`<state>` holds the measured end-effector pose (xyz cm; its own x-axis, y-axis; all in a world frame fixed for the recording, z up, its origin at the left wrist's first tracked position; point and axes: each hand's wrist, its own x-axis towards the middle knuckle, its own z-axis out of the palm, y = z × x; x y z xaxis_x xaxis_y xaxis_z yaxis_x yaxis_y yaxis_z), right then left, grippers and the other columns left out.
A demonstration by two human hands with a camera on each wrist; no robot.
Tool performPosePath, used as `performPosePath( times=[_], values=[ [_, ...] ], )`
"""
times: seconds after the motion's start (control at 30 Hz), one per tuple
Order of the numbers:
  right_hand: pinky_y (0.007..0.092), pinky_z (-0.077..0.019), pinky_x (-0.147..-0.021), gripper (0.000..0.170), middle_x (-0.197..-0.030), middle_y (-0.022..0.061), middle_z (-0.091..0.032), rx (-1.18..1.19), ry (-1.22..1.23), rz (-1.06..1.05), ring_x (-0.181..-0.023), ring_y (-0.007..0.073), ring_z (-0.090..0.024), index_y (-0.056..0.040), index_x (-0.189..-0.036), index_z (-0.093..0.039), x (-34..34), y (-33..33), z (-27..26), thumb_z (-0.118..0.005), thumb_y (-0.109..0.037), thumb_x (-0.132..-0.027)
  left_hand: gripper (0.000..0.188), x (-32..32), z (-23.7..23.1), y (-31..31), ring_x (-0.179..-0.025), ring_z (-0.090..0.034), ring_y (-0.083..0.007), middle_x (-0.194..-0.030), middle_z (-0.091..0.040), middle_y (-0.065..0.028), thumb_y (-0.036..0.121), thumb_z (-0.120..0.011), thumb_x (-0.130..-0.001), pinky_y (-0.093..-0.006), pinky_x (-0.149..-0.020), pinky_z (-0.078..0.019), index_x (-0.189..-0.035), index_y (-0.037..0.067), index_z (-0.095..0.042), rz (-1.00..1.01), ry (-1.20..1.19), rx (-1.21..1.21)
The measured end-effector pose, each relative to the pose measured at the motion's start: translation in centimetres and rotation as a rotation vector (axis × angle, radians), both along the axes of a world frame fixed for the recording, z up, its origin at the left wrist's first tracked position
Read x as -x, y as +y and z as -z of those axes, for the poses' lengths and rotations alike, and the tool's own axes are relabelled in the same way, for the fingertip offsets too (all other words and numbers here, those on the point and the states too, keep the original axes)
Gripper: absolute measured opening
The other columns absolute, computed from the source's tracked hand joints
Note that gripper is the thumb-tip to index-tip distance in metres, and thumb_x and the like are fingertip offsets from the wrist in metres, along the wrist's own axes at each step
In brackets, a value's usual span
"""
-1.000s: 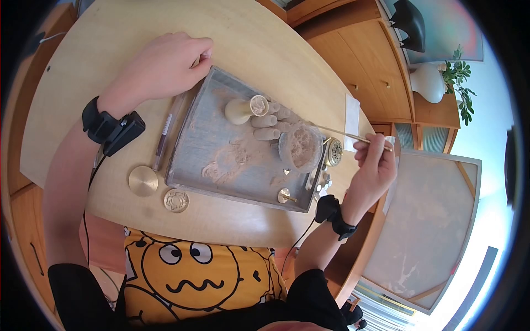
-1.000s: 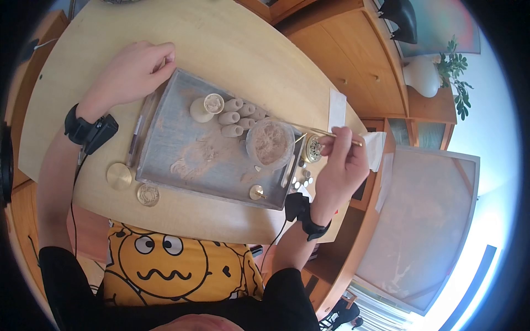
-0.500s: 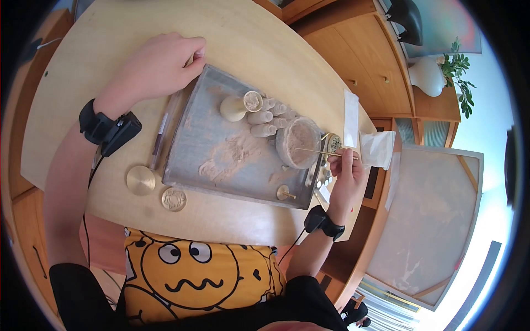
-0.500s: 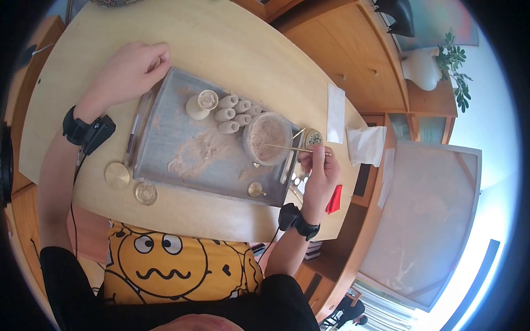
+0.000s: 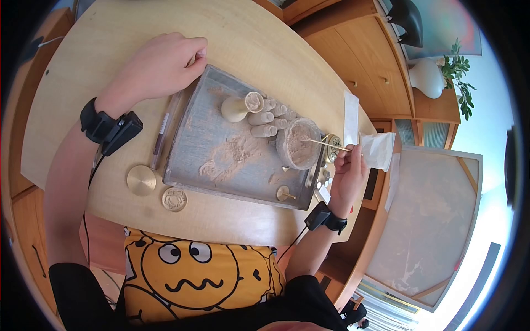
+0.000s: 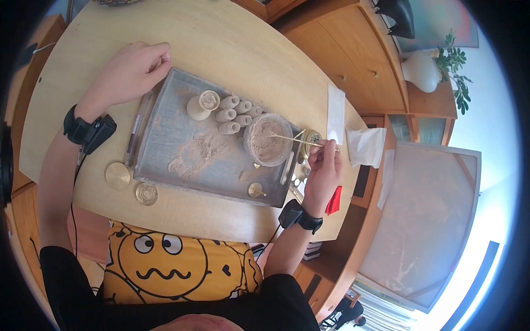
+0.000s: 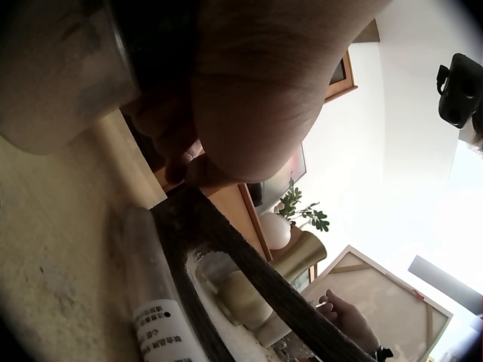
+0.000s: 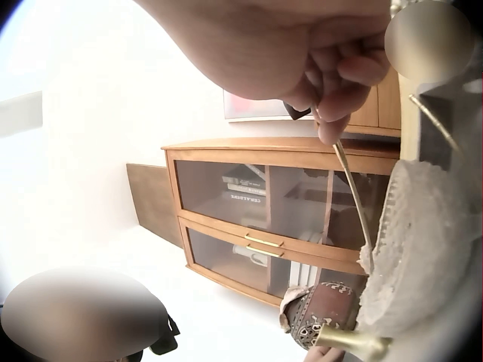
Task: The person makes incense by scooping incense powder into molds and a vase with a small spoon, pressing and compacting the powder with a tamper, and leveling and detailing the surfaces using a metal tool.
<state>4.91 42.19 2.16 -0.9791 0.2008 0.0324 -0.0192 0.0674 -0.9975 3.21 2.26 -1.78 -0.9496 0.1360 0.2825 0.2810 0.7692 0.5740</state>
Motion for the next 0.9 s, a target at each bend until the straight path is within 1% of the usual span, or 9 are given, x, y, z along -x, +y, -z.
performPosePath(
  times=[0.13,0.27,0.43,0.57,0.63,0.73,0.9],
  values=[
    [0.0206,-0.0345,-0.056,0.030,-0.073,0.0034,-0.061,0.002,0.030,-0.010,-0.061,0.0064,-0.048,-0.0009,-0.094,-0.062,0.6,-1.1,-0.8,-0.053,-0.028,-0.103,0.017,0.0,0.1,0.0,-0.052,-0.051,-0.0310,-0.058,-0.055,-0.0143,0.015,-0.057,-0.090,-0.0418,-0.052,-0.0380,-0.081,0.002,-0.053,-0.009,0.011,0.001],
    [0.0209,-0.0347,-0.055,0.031,-0.073,0.0040,-0.063,-0.071,0.057,-0.024,-0.061,0.0062,-0.048,-0.0007,-0.094,-0.062,1.5,-2.4,-1.5,-0.053,-0.029,-0.103,0.016,0.0,-0.1,0.0,-0.053,-0.052,-0.0320,-0.058,-0.055,-0.0145,0.015,-0.057,-0.090,-0.0416,-0.053,-0.0390,-0.081,0.002,-0.054,-0.002,0.005,-0.006],
    [0.0210,-0.0347,-0.054,0.031,-0.074,0.0049,-0.064,-0.139,0.074,-0.029,-0.060,0.0059,-0.048,-0.0002,-0.094,-0.062,2.4,-4.0,-1.9,-0.053,-0.028,-0.103,0.016,-0.1,-0.5,-0.1,-0.059,-0.056,-0.0329,-0.064,-0.058,-0.0155,0.016,-0.058,-0.089,-0.0422,-0.055,-0.0410,-0.082,0.002,-0.055,-0.016,-0.030,0.014],
    [0.0207,-0.0352,-0.055,0.031,-0.073,0.0049,-0.065,-0.226,0.077,-0.028,-0.059,0.0056,-0.047,0.0000,-0.092,-0.063,2.6,-5.0,-2.3,-0.053,-0.027,-0.103,0.016,-0.1,-0.3,-0.1,-0.061,-0.057,-0.0338,-0.066,-0.059,-0.0160,0.016,-0.058,-0.089,-0.0433,-0.056,-0.0416,-0.083,0.002,-0.055,-0.022,-0.044,0.005],
    [0.0206,-0.0353,-0.055,0.031,-0.073,0.0048,-0.065,-0.254,0.077,-0.034,-0.059,0.0055,-0.047,0.0000,-0.092,-0.063,2.6,-5.4,-2.5,-0.053,-0.027,-0.102,0.015,0.0,-0.2,-0.1,-0.061,-0.057,-0.0345,-0.065,-0.059,-0.0163,0.015,-0.058,-0.089,-0.0439,-0.057,-0.0421,-0.083,0.001,-0.055,0.000,-0.007,-0.007],
    [0.0202,-0.0355,-0.055,0.030,-0.073,0.0048,-0.065,-0.307,0.082,-0.033,-0.060,0.0051,-0.047,0.0000,-0.092,-0.063,2.4,-6.0,-3.0,-0.054,-0.026,-0.102,0.016,-0.1,-0.6,-0.1,-0.062,-0.058,-0.0347,-0.065,-0.059,-0.0166,0.015,-0.058,-0.088,-0.0445,-0.057,-0.0422,-0.083,0.001,-0.055,-0.010,-0.033,0.016],
    [0.0194,-0.0373,-0.056,0.030,-0.072,0.0055,-0.067,-0.467,0.104,-0.038,-0.061,0.0042,-0.049,0.0003,-0.091,-0.063,2.0,-7.6,-4.2,-0.054,-0.025,-0.102,0.015,0.0,-0.2,-0.1,-0.061,-0.057,-0.0350,-0.065,-0.059,-0.0169,0.015,-0.059,-0.088,-0.0444,-0.057,-0.0420,-0.082,0.001,-0.055,-0.005,-0.006,0.013]
  ],
)
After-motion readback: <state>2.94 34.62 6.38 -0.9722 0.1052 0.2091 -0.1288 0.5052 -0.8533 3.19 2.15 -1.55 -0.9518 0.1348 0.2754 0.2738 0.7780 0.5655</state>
